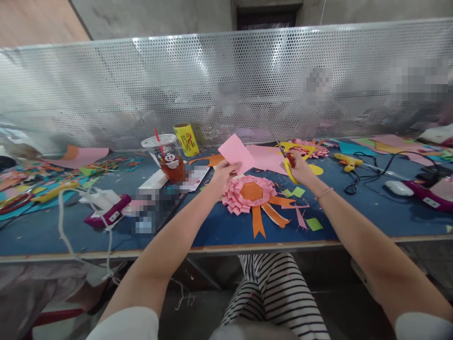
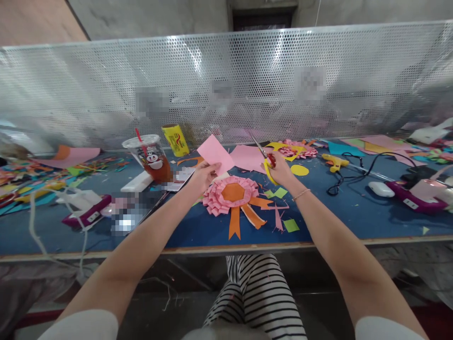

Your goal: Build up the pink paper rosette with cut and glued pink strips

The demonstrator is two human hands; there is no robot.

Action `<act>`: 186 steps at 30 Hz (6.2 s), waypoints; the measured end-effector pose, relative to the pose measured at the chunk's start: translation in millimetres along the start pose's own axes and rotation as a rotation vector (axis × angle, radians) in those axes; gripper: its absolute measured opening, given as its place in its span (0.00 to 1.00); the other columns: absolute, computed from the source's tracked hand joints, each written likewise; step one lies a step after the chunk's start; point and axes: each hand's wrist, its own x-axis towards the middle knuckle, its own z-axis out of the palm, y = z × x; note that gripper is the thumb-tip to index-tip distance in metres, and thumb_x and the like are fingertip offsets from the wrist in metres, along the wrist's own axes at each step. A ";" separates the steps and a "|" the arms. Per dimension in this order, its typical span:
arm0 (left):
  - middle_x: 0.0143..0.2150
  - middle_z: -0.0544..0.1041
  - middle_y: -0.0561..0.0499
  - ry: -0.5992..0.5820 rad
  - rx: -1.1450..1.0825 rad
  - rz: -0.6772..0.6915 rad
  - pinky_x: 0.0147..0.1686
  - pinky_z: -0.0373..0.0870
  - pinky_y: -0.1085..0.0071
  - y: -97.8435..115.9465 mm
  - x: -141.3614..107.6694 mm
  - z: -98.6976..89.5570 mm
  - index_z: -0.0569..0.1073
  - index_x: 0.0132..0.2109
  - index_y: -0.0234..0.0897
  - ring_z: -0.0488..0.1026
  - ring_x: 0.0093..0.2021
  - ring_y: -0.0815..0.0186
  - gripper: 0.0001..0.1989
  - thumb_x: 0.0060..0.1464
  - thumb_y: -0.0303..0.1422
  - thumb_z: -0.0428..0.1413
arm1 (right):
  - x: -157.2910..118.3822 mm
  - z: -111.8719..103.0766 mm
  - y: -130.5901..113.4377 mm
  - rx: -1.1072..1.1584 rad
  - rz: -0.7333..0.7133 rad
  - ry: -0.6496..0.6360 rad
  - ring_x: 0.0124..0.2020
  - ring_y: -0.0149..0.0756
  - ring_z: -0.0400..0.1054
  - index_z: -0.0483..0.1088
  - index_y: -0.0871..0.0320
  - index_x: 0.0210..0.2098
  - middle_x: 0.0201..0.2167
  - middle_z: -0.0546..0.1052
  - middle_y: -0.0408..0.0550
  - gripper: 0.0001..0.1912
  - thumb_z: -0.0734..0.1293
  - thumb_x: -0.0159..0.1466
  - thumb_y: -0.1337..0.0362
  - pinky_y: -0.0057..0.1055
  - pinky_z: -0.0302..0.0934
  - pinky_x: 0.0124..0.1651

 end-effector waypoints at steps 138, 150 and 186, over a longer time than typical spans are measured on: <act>0.20 0.74 0.50 -0.094 0.441 0.050 0.28 0.72 0.72 12.5 -20.0 21.4 0.73 0.26 0.30 0.72 0.22 0.69 0.16 0.38 0.42 0.63 | -35.2 32.8 -70.0 0.006 0.059 -0.320 0.29 0.34 0.64 0.69 0.64 0.31 0.27 0.74 0.48 0.18 0.60 0.55 0.54 0.28 0.55 0.33; 0.20 0.74 0.50 -0.144 0.420 0.030 0.27 0.71 0.73 8.9 -20.2 21.2 0.74 0.26 0.31 0.71 0.22 0.70 0.15 0.38 0.41 0.63 | -36.1 29.7 -72.2 0.136 0.072 -0.337 0.32 0.35 0.65 0.67 0.62 0.35 0.30 0.73 0.48 0.18 0.61 0.53 0.54 0.29 0.58 0.35; 0.21 0.75 0.49 -0.324 0.458 -0.050 0.28 0.72 0.73 8.8 -29.9 25.7 0.73 0.25 0.31 0.72 0.22 0.70 0.14 0.38 0.40 0.63 | -38.3 29.9 -73.6 0.277 0.118 -0.421 0.20 0.32 0.60 0.60 0.56 0.23 0.13 0.63 0.41 0.10 0.59 0.52 0.56 0.28 0.55 0.22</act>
